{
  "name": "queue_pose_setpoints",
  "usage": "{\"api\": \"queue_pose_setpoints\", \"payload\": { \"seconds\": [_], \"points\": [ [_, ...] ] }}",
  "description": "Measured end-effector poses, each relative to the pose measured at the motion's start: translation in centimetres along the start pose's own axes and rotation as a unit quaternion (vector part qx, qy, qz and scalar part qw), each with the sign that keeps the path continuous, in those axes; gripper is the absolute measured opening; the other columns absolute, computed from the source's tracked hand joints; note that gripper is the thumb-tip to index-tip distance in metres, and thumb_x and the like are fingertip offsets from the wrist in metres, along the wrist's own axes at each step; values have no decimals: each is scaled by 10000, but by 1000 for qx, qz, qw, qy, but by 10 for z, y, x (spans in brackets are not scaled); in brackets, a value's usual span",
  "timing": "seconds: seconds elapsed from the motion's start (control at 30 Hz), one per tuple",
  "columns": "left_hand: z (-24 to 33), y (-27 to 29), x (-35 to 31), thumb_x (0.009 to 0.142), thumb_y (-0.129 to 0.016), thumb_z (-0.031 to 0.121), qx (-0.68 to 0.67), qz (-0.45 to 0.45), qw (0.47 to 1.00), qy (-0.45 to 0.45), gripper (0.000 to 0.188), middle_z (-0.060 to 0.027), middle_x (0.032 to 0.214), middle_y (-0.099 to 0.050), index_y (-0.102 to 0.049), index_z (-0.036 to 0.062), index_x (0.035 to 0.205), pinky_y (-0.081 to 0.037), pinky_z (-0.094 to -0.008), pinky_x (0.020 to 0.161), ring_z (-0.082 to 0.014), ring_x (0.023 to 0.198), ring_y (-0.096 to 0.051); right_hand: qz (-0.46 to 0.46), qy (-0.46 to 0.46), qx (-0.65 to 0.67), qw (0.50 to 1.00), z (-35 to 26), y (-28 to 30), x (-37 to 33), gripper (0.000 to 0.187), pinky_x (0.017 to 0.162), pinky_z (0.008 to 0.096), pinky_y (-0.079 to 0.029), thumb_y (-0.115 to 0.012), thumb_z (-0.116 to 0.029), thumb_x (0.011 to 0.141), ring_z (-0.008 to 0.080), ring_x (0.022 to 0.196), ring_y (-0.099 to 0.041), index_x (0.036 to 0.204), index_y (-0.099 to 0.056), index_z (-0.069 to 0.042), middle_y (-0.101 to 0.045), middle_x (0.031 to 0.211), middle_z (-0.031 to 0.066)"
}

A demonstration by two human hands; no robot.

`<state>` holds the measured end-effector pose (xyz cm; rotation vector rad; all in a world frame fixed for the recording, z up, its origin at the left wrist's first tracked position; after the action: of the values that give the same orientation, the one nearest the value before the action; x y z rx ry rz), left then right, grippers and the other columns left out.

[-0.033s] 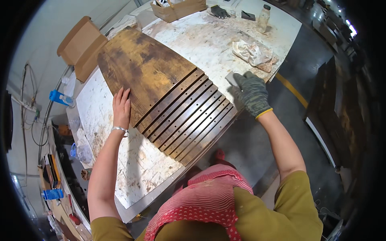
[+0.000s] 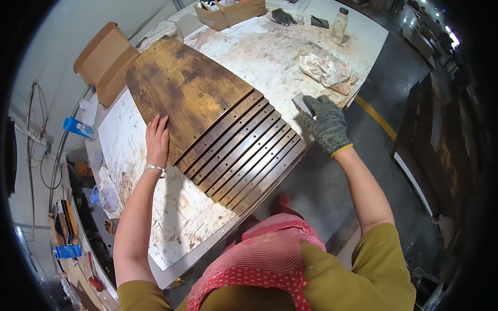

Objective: The person sands wooden panels using a sanding block, wipes them with a cloth, and stacks and aligns the panels by hand on the workbench.

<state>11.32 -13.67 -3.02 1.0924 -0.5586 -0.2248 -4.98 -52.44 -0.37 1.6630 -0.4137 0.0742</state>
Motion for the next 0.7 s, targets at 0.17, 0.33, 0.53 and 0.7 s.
{"api": "queue_pose_setpoints", "payload": {
  "seconds": [0.17,0.33,0.53,0.7],
  "points": [
    [-2,0,-1,966,-343,314,-11,-6,1000,17,421,-120,1453,-314,-447,142,1337,-184,-442,1113,-371,1346,-211,-31,-136,508,850,-20,-19,-35,450,909,298,-433,-627,-306,870,168,1054,-562,1222,-552,-35,-612,1142,121],
    [-11,4,-4,962,-363,349,-64,-31,997,-11,456,-128,1459,-311,-436,104,1340,-158,-430,1125,-344,1363,-203,-164,1,575,802,-86,-42,-84,544,894,345,-471,-625,-194,838,232,1059,-578,1339,-435,-102,-566,1211,152],
    [-24,47,-88,953,-424,201,-251,31,963,92,394,-114,1324,-492,-470,59,1317,-398,-350,978,-230,1200,-479,-282,95,408,863,-193,-9,-129,536,914,360,-448,-589,-425,863,272,1043,-571,1208,-538,-19,-585,1094,165],
    [-38,54,-225,977,-397,263,-311,53,902,296,343,-87,988,-639,-617,4,1025,-451,-315,825,-178,906,-583,-262,82,465,842,-239,-21,-120,518,883,377,-452,-567,-415,863,289,1023,-576,1211,-540,-33,-578,1109,171]
  ]
}}
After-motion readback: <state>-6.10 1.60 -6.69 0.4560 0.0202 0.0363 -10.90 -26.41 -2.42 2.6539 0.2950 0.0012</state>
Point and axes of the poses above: each hand's wrist, its own x-axis towards the middle knuckle, its own y-axis out of the back of the hand, z = x × y, the point moved 5 cm from there along x, towards the middle knuckle
